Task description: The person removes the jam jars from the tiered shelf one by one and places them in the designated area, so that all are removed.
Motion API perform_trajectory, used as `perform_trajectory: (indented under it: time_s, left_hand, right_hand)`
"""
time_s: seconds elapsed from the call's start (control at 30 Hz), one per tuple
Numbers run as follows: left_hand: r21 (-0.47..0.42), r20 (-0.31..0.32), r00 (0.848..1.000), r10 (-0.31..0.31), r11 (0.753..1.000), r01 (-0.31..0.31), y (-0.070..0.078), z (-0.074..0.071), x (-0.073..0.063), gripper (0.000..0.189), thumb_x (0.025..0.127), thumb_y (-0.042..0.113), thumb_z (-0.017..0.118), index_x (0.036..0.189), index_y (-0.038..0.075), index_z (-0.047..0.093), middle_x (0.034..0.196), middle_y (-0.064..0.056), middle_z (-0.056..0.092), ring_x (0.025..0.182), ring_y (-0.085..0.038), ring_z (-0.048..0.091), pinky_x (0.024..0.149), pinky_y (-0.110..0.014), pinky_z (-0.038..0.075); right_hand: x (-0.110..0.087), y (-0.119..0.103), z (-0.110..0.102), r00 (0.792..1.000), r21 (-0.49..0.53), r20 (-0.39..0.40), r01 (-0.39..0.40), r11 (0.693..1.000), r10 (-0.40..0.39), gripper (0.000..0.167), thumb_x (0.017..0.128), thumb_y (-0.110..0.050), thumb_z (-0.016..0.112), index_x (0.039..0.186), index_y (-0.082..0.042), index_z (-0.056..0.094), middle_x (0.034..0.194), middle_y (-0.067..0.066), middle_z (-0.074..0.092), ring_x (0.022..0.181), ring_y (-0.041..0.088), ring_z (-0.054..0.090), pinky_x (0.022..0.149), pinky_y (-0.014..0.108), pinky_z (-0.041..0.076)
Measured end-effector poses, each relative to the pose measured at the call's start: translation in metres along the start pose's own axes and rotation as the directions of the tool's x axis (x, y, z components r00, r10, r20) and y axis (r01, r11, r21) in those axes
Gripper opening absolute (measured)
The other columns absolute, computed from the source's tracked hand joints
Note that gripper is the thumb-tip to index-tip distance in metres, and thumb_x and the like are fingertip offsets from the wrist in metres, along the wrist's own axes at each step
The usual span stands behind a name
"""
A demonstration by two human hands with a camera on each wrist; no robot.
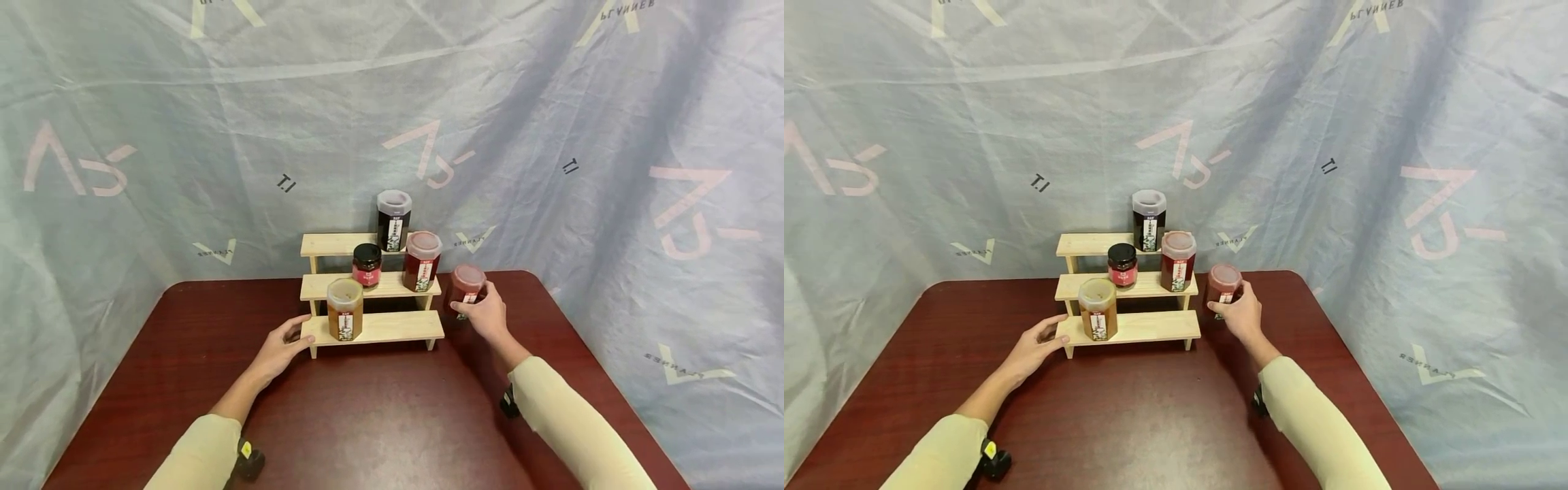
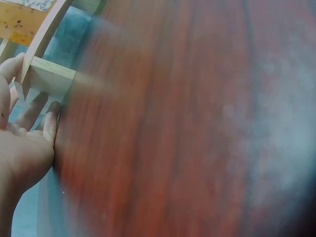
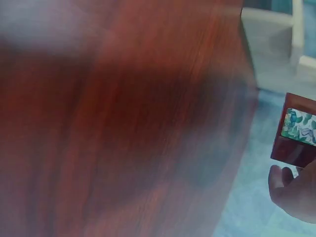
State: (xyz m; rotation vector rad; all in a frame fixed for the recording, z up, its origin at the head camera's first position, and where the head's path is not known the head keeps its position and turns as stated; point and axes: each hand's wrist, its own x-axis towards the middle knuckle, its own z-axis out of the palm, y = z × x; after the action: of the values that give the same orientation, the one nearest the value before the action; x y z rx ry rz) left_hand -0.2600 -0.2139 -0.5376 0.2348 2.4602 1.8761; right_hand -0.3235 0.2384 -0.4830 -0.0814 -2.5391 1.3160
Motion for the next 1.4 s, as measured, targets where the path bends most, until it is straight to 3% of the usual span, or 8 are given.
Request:
perform_trajectory:
  time_s: [0.2, 0.57, 0.67, 0.77, 0.87, 1.0, 1.2, 1.4]
  left_hand:
    - [-0.02, 0.016, 1.0, -0.024, 1.0, 0.024, -0.002, 0.004, 0.0, 0.06, 0.097, 0.026, 0.072, 0.15, 0.012, 0.048, 0.146, -0.019, 0.051, 0.135, -0.036, 0.048, 0.101, -0.042, 0.047]
    - [-0.037, 0.007, 1.0, -0.018, 0.999, 0.018, 0.0, 0.003, 0.0, 0.06, 0.097, 0.024, 0.071, 0.15, 0.01, 0.047, 0.146, -0.02, 0.051, 0.135, -0.036, 0.047, 0.099, -0.039, 0.047]
    - [-0.039, 0.01, 1.0, -0.017, 0.999, 0.017, 0.013, 0.003, -0.006, 0.058, 0.098, 0.018, 0.07, 0.15, 0.007, 0.046, 0.146, -0.023, 0.051, 0.134, -0.039, 0.047, 0.098, -0.04, 0.048]
    - [-0.028, 0.016, 1.0, -0.016, 0.999, 0.017, 0.027, 0.003, -0.011, 0.057, 0.099, 0.014, 0.067, 0.15, 0.003, 0.045, 0.146, -0.026, 0.049, 0.134, -0.042, 0.047, 0.099, -0.044, 0.048]
    - [-0.024, 0.012, 1.0, -0.017, 1.0, 0.017, 0.023, 0.001, -0.009, 0.057, 0.099, 0.015, 0.067, 0.15, 0.004, 0.045, 0.147, -0.026, 0.049, 0.135, -0.043, 0.045, 0.101, -0.047, 0.047]
    - [-0.023, 0.006, 1.0, -0.028, 0.999, 0.028, 0.006, 0.001, -0.001, 0.059, 0.099, 0.02, 0.069, 0.151, 0.009, 0.045, 0.149, -0.021, 0.048, 0.138, -0.039, 0.044, 0.103, -0.05, 0.044]
    - [-0.022, 0.005, 1.0, -0.023, 0.999, 0.023, 0.003, -0.003, 0.0, 0.062, 0.097, 0.027, 0.071, 0.152, 0.011, 0.046, 0.149, -0.02, 0.049, 0.137, -0.038, 0.045, 0.103, -0.048, 0.045]
    - [-0.03, 0.001, 1.0, -0.027, 0.999, 0.027, 0.002, 0.0, 0.0, 0.061, 0.096, 0.026, 0.072, 0.15, 0.012, 0.048, 0.148, -0.019, 0.05, 0.137, -0.036, 0.045, 0.101, -0.043, 0.046]
  right_hand:
    - [0.021, 0.014, 0.015, 0.996, -0.002, 0.053, -0.067, 0.998, 0.067, 0.084, 0.077, -0.021, 0.089, 0.146, -0.003, 0.043, 0.134, 0.021, 0.059, 0.123, 0.038, 0.054, 0.098, 0.054, 0.045]
    - [0.031, 0.018, 0.031, 0.995, -0.017, 0.015, -0.099, 0.995, 0.099, 0.081, 0.073, -0.018, 0.092, 0.14, -0.001, 0.049, 0.13, 0.022, 0.061, 0.122, 0.04, 0.054, 0.1, 0.054, 0.043]
    - [0.033, 0.021, 0.033, 0.995, -0.025, 0.016, -0.093, 0.995, 0.094, 0.083, 0.073, -0.02, 0.092, 0.141, -0.001, 0.047, 0.131, 0.023, 0.061, 0.122, 0.04, 0.055, 0.099, 0.054, 0.044]
    - [0.035, 0.026, 0.034, 0.996, -0.045, 0.042, -0.075, 0.996, 0.077, 0.093, 0.074, -0.025, 0.092, 0.147, -0.002, 0.04, 0.136, 0.023, 0.058, 0.124, 0.041, 0.053, 0.1, 0.055, 0.043]
    - [0.037, 0.025, 0.029, 0.993, -0.088, 0.103, -0.044, 0.995, 0.053, 0.113, 0.074, -0.031, 0.092, 0.159, -0.005, 0.022, 0.147, 0.025, 0.048, 0.134, 0.045, 0.044, 0.106, 0.059, 0.037]
    - [0.035, 0.006, 0.011, 0.994, -0.085, 0.107, 0.024, 0.996, -0.015, 0.119, 0.079, -0.024, 0.087, 0.163, -0.01, 0.004, 0.16, 0.025, 0.029, 0.146, 0.047, 0.024, 0.113, 0.063, 0.023]
    - [0.022, -0.05, 0.007, 0.982, 0.111, -0.08, 0.182, 0.977, -0.174, 0.082, 0.084, -0.012, 0.077, 0.156, -0.008, 0.037, 0.15, 0.021, 0.044, 0.124, 0.043, 0.051, 0.101, 0.055, 0.043]
    - [0.013, -0.091, 0.039, 0.978, 0.105, -0.053, 0.205, 0.973, -0.201, 0.089, 0.075, -0.036, 0.091, 0.145, -0.001, 0.049, 0.131, 0.021, 0.056, 0.119, 0.037, 0.056, 0.102, 0.049, 0.044]
